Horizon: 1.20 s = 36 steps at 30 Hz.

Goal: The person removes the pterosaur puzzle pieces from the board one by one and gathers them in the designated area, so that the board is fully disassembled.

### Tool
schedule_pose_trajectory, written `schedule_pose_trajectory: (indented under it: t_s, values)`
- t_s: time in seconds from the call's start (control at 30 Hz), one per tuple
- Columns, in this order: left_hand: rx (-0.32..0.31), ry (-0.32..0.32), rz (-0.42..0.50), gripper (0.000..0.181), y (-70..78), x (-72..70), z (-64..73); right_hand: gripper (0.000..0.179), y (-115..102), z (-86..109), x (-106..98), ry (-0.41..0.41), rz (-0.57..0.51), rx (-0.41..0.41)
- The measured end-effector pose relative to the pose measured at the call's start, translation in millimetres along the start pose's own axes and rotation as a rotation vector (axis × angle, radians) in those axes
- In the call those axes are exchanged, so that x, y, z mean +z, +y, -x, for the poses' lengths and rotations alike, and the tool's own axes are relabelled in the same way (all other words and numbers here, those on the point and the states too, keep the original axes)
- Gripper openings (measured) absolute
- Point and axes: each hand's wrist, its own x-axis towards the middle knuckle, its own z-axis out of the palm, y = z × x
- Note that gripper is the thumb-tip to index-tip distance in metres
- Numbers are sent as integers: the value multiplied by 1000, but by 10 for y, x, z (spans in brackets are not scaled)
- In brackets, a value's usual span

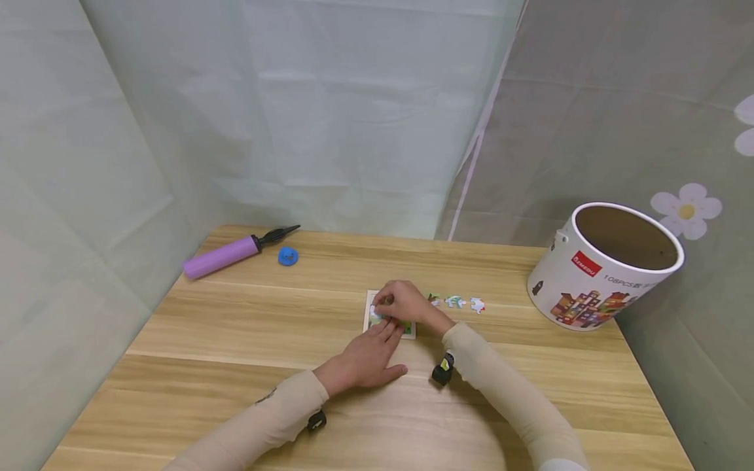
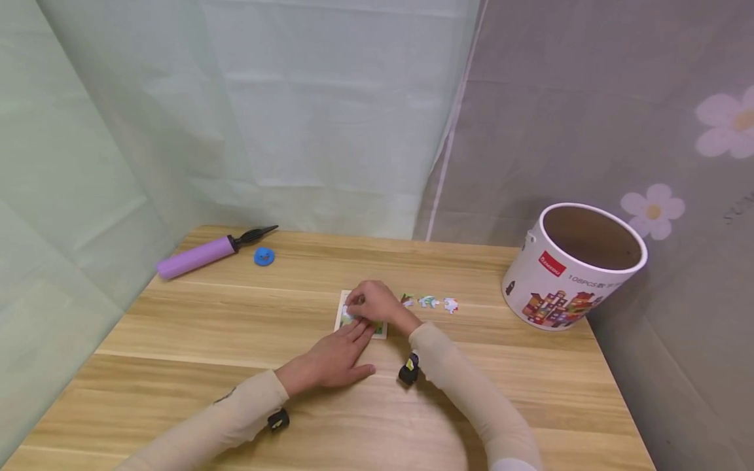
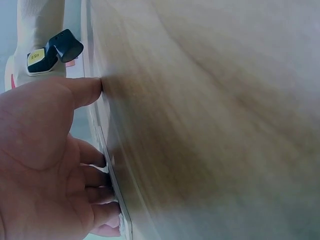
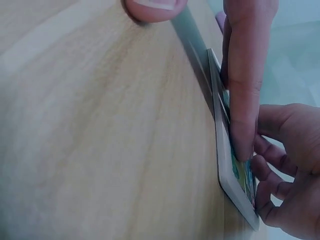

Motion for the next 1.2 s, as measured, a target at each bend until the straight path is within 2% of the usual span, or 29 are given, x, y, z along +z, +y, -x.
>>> schedule_pose_trajectory:
  t_s: [0.33,0.63,0.87,1.2]
  values:
    - [-7,-6,10,81,-1,-5,8,7,-18,16,-14,6,-46,16]
    - [17,24,40,79,5,-34,25,8,-44,34,-56,8,-108,-11]
    - [6,3,33,80,4,-35,16,9,-35,45,-54,22,-105,11]
    - [11,5,26,78,16,-61,28,10,-47,51,-62,49,-124,13]
